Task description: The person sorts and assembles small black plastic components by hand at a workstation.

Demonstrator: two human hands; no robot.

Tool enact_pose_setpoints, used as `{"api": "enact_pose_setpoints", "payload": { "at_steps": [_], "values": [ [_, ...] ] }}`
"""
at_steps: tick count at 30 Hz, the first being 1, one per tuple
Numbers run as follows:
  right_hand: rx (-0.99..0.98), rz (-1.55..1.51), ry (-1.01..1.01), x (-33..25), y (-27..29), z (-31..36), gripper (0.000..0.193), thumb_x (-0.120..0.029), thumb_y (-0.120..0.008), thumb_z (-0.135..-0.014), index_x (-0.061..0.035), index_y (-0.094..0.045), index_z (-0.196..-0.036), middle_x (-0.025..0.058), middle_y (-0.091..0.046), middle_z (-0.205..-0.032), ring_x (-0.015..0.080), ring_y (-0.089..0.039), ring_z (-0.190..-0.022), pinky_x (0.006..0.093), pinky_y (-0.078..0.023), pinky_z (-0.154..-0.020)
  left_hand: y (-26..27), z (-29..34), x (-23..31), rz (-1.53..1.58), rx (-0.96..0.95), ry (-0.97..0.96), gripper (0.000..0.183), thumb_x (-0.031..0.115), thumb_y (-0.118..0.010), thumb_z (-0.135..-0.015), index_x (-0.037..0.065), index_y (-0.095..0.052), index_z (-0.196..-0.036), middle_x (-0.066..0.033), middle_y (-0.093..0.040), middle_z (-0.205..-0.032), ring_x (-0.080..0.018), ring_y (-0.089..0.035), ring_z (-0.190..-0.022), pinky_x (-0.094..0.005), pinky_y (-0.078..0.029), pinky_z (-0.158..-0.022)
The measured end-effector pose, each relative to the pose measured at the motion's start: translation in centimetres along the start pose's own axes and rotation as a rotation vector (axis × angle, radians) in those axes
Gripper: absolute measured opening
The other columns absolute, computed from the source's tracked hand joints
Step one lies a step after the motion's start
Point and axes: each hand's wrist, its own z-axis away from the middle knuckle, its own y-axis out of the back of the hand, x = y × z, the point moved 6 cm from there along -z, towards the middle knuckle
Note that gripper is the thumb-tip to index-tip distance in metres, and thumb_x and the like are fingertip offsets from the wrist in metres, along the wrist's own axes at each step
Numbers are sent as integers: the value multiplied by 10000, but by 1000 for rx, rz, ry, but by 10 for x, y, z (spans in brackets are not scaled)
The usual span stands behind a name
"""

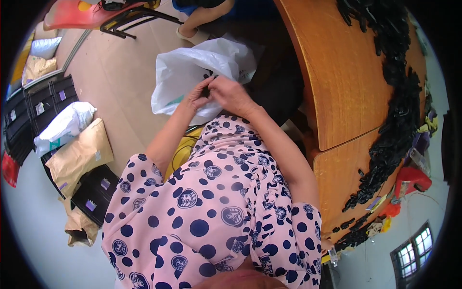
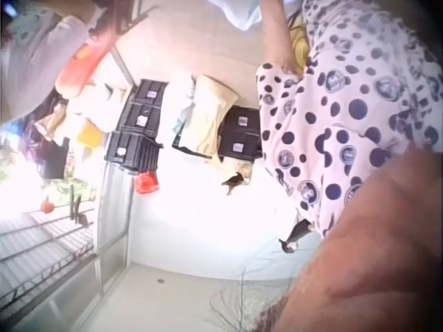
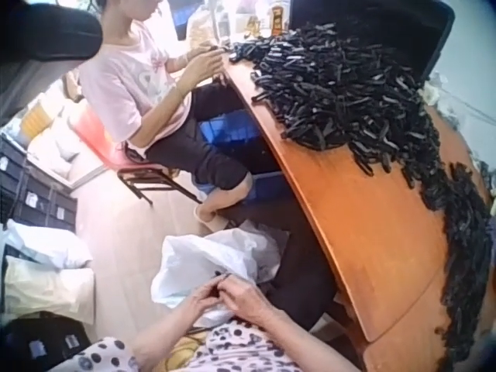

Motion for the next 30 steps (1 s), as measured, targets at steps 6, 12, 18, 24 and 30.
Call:
{"api": "enact_pose_setpoints", "payload": {
  "at_steps": [6,12,18,24,30],
  "values": [
    [127,334,-416,31,34,1,546,-306,-701,-771,-31,-445,-1167,249,-554,-1102,420,-577,-989,456,-479,-845,15,3,58,-257,132,-102,301,153,-676,-843,25,-542,-1081,-116,-603,-987,-210,-618,-823,-307,-571,-667],
    [151,201,-567,76,24,-7,263,-231,-602,-800,-67,-618,-1005,234,-639,-933,416,-615,-886,472,-498,-780,1,6,75,-1431,517,-547,468,320,-662,-827,32,-527,-1171,-165,-565,-1119,-314,-544,-1033,-461,-439,-883],
    [224,145,-447,80,50,-15,297,-242,-589,-797,-8,-644,-970,231,-648,-890,385,-639,-811,434,-505,-756,-105,59,10,-1805,-72,-950,589,311,-699,-789,42,-443,-1247,-217,-547,-1133,-376,-554,-1003,-408,-441,-884],
    [333,-225,-586,78,69,-19,299,-216,-564,-814,10,-632,-998,176,-656,-852,286,-649,-751,368,-521,-657,-132,56,-5,-1404,-194,-648,589,207,-693,-828,102,-358,-1302,-86,-581,-933,-179,-550,-825,-285,-456,-738],
    [613,-219,-524,33,127,3,276,-217,-514,-883,-3,-614,-1024,183,-646,-812,281,-635,-782,379,-488,-715,-101,43,55,-1225,6,-523,235,196,-641,-867,74,-602,-1064,-23,-594,-923,-94,-532,-812,-243,-447,-713]
  ]
}}
